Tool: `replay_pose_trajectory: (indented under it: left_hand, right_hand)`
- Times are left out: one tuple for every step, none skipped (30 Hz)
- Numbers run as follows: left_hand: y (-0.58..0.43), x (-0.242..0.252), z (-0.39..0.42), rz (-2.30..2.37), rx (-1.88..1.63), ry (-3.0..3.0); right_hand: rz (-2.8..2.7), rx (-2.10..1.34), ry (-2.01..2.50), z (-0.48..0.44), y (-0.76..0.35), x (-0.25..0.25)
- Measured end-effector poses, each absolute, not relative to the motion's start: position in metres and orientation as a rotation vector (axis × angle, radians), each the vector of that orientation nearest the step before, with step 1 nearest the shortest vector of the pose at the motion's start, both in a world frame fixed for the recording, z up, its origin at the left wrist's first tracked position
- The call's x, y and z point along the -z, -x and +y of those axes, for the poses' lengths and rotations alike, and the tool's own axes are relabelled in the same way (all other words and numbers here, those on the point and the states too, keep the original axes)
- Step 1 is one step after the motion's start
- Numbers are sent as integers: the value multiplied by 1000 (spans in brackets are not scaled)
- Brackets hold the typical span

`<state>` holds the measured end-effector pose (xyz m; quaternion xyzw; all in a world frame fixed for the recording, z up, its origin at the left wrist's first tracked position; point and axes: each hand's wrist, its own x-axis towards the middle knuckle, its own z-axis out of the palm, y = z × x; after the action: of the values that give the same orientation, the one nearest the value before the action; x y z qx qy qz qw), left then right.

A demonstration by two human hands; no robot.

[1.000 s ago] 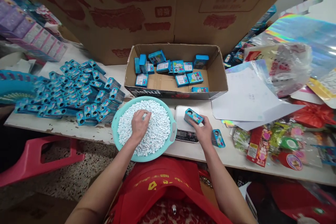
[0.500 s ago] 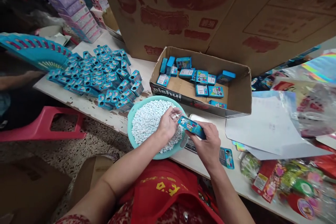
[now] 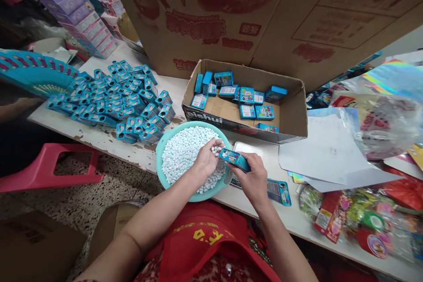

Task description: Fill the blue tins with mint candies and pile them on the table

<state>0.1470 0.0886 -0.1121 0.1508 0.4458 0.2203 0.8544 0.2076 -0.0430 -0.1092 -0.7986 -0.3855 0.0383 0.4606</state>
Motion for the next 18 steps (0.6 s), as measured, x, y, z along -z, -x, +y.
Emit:
replay_pose_trajectory:
  left_hand:
    - [-147,112,88,934,-463,-324]
    - [-147,112,89,936,-457,-331]
    - [-147,111,89,938,-439,-335]
    - [-146,110,91,935,-413,-337]
    - [-145,108,93,923,-385,-338]
    - [-143,106,96,899,-353,-340]
    - [-141,104,100,868,-324,-345]
    - [-139,102,104,840,-306,-353]
    - [-137,101,109,829,-300,-362]
    - [-135,101,114,840,-304,-374]
    - [-133,102,119,871,-316,-388]
    - [-131,103,124,915,-336,-403]
    - [-129,106,128,962,-360,-417]
    - [-127,108,132,1002,-379,-429]
    - [-126,112,135,1023,-390,-439]
    - [-124,115,137,1021,-391,-445]
    - [-123,117,139,1003,-383,-448]
    - [-122,119,140,981,-367,-450]
  right_hand:
    - [-919,-112,1953,-44,-208,111]
    - [-883,-136,1934,-45,-208,112]
    - [-839,-169,1911,-47,-207,113]
    - [-786,-213,1884,-50,-207,114]
    - [-721,-265,1851,-54,-208,115]
    - [-645,-320,1812,-59,-209,117]
    - [-556,-364,1771,-64,-211,120]
    - [-460,-389,1732,-70,-214,124]
    - [-366,-388,1699,-77,-218,129]
    - [-284,-363,1675,-82,-223,136]
    - [-220,-323,1659,-87,-229,144]
    - [-174,-279,1647,-91,-235,153]
    - [-147,-245,1639,-94,-241,164]
    - [-132,-225,1635,-96,-247,174]
    - [-124,-215,1636,-97,-252,185]
    - [-116,-211,1640,-96,-256,196]
    - [-111,-209,1645,-95,-258,206]
    - [-109,-209,1652,-94,-260,215]
